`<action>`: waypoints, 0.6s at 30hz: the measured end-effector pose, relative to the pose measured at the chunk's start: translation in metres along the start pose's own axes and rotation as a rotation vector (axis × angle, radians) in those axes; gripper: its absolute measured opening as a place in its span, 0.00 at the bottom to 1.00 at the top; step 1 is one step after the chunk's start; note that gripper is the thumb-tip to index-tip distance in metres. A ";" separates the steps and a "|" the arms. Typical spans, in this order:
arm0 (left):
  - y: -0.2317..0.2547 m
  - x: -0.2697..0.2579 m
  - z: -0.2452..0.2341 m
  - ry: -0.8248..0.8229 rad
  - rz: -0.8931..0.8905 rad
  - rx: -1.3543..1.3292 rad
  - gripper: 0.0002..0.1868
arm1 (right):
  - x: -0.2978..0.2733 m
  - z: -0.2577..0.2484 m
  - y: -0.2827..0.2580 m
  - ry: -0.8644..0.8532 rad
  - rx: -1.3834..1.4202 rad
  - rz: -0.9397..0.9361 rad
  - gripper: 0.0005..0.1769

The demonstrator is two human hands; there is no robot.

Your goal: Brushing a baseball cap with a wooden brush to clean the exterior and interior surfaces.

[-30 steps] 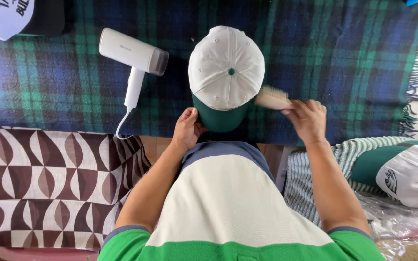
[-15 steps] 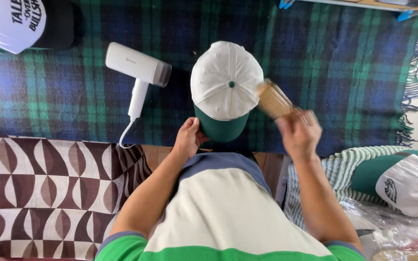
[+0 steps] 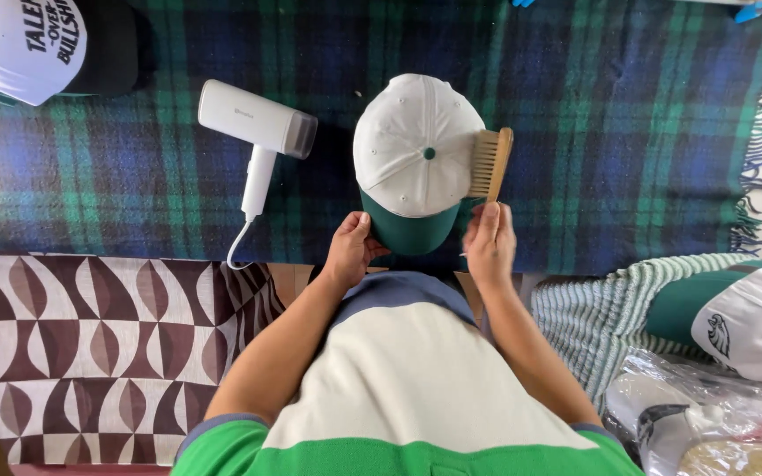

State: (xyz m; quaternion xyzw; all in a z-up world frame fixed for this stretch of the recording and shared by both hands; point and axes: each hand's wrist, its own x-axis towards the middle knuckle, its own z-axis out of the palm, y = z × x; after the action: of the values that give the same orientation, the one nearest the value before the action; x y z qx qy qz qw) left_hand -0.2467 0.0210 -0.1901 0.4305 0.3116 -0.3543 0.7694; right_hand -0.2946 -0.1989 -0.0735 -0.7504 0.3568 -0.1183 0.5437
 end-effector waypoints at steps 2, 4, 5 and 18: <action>-0.019 0.000 -0.004 0.043 0.026 -0.004 0.09 | 0.004 -0.001 0.013 0.000 0.069 0.248 0.26; -0.022 0.007 -0.002 0.097 0.054 -0.016 0.09 | 0.021 -0.007 0.018 -0.017 0.132 0.499 0.26; -0.020 0.008 0.001 0.126 0.091 -0.030 0.09 | 0.030 -0.016 0.017 -0.064 0.107 0.495 0.25; -0.040 0.002 0.004 0.158 0.170 -0.112 0.08 | 0.061 -0.051 -0.026 -0.175 -0.116 0.221 0.24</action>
State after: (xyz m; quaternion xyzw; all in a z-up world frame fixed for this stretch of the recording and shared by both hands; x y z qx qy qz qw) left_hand -0.2777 0.0016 -0.2079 0.4385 0.3529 -0.2350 0.7925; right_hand -0.2693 -0.2725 -0.0433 -0.7442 0.3946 0.0287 0.5382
